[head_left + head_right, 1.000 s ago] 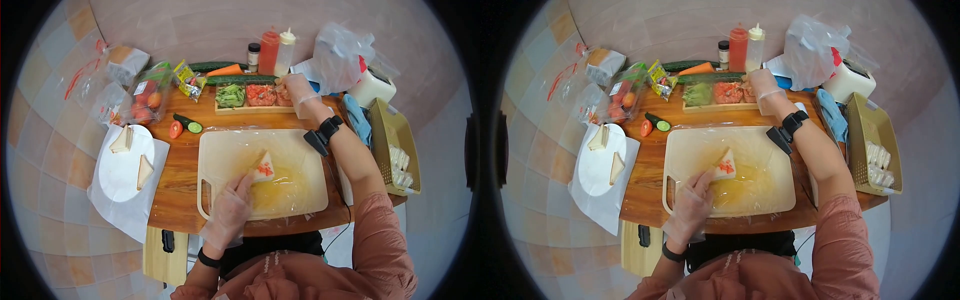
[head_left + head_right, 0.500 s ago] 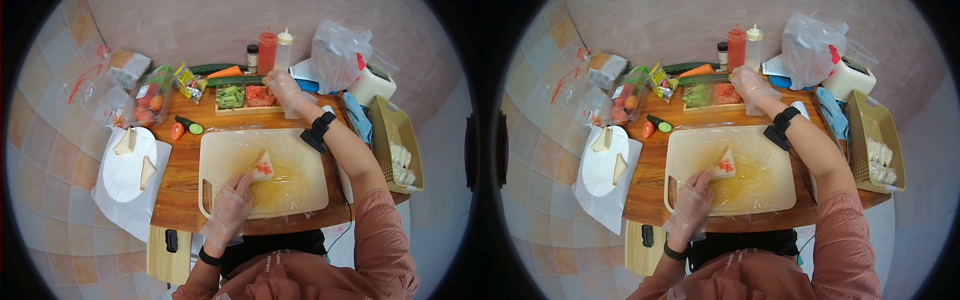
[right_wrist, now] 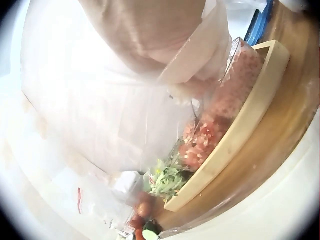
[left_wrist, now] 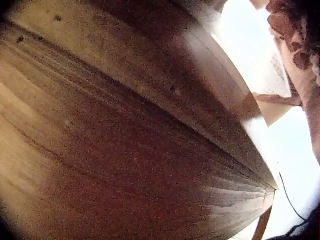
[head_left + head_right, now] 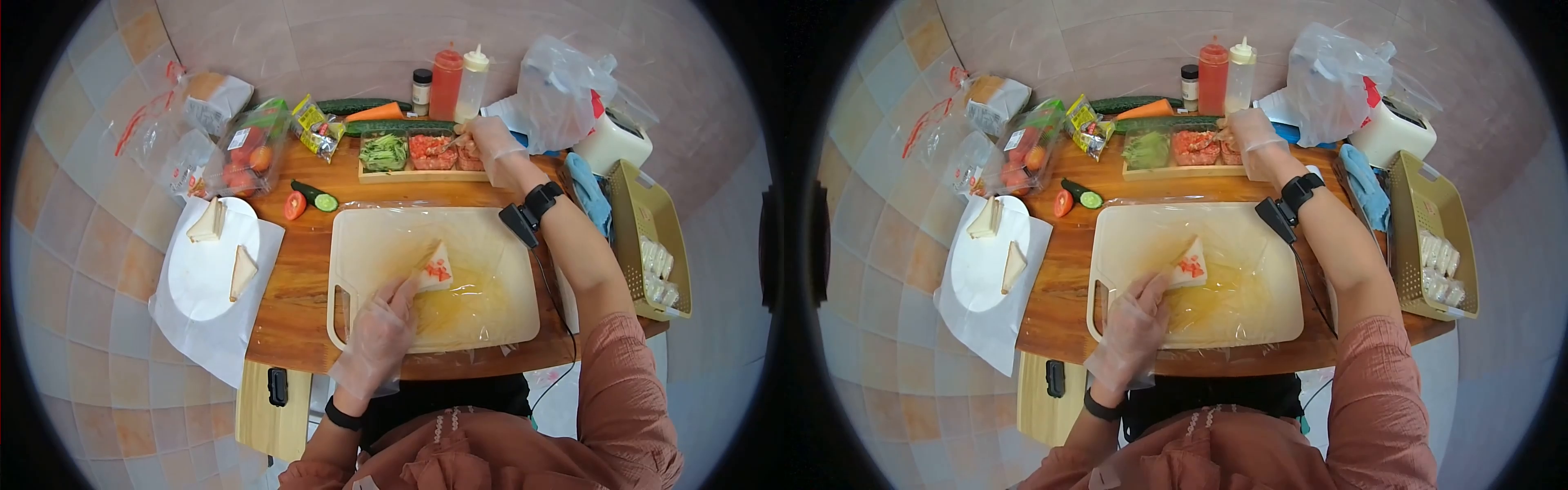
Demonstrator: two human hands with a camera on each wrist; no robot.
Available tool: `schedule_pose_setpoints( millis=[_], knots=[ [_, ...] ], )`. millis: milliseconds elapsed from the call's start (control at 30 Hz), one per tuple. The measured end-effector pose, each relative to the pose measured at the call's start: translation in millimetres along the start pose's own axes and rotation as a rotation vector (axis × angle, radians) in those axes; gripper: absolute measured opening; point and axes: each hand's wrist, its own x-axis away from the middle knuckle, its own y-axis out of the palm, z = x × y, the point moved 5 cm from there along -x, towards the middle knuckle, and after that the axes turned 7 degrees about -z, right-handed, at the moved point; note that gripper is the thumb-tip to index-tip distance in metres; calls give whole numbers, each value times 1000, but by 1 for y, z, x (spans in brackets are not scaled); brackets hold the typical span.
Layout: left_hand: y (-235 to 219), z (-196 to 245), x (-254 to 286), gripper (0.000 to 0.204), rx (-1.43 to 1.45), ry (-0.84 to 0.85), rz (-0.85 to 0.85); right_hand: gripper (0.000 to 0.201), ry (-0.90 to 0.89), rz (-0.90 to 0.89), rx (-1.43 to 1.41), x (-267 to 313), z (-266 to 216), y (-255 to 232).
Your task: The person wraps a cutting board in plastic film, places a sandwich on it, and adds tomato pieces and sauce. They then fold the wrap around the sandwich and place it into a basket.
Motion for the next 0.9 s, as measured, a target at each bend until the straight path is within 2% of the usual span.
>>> schedule_pose_setpoints(
  millis=[100,200,267,367,467,567,700,767,900],
  knots=[
    [0,-1,1,41,2,10,12,11,24,22,-23,1,2,-2],
    [1,-1,0,41,-8,8,9,11,-14,74,17,-8,8,-14],
    [0,1,-1,36,-55,56,39,11,-125,75,143,-10,3,-18],
    [3,-3,0,36,-61,64,44,19,-165,31,31,-5,5,-23],
    [2,-1,1,37,-84,65,60,14,-176,84,127,1,2,-21],
    [4,-3,1,41,-22,23,26,13,-85,114,16,18,-1,-18],
    [1,-1,0,40,-12,23,15,12,-103,40,-20,6,9,-28],
    [2,-1,1,40,-74,68,23,12,-46,85,-25,19,2,-23],
    [0,1,0,39,-67,66,20,14,-63,114,-75,37,-8,-16]
  ],
)
